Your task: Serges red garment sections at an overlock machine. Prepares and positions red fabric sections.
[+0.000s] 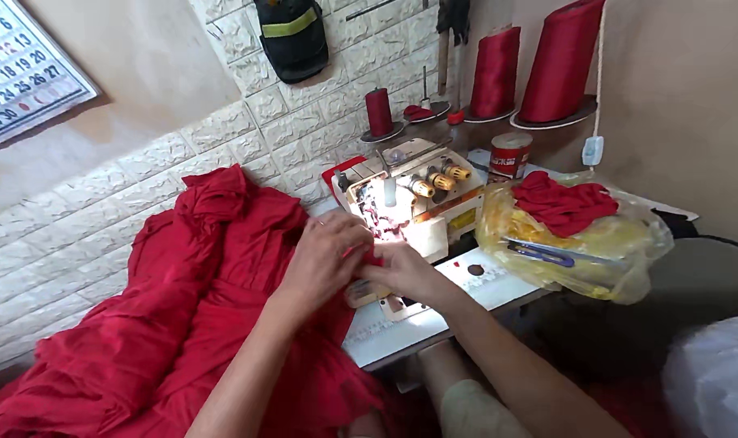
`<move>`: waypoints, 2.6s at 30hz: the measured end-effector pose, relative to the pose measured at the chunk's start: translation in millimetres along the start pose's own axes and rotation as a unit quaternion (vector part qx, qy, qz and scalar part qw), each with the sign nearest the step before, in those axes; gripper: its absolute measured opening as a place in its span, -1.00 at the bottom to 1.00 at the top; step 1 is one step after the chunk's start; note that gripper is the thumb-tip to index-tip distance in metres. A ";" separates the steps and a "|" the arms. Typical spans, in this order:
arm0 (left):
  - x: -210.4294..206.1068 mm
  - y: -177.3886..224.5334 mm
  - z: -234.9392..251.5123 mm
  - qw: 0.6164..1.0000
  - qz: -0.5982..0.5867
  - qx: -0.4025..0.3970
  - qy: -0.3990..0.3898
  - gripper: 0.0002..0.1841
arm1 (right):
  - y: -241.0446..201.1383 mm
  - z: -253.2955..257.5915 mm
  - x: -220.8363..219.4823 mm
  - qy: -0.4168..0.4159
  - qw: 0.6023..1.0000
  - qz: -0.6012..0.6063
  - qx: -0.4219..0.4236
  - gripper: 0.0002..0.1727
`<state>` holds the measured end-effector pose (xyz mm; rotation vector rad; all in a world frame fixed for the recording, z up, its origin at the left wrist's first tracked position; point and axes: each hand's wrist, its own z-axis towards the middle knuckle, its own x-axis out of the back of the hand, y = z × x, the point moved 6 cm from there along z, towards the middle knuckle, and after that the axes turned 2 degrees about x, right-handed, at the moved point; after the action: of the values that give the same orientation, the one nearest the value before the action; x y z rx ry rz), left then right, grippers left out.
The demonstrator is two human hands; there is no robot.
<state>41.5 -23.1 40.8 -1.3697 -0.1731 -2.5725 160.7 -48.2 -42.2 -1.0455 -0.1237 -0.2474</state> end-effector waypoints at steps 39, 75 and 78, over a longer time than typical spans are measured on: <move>-2.7 -9.2 4.0 0.975 -0.096 -0.008 -0.198 -0.81 | -2.6 -7.7 22.9 -0.014 0.997 0.081 -0.014 -0.80; -29.8 -0.8 17.4 0.960 -0.031 -0.043 -0.275 -0.58 | 26.9 -31.3 21.1 -0.048 0.987 0.150 0.039 -0.85; -40.2 -30.3 17.6 0.956 -0.025 -0.030 -0.290 -0.60 | 40.2 -39.1 17.9 -0.015 0.984 0.176 0.029 -0.87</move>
<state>69.8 15.5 17.2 -2.1325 -0.2231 -2.1490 187.9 -65.5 -91.5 -0.9943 0.0276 0.0924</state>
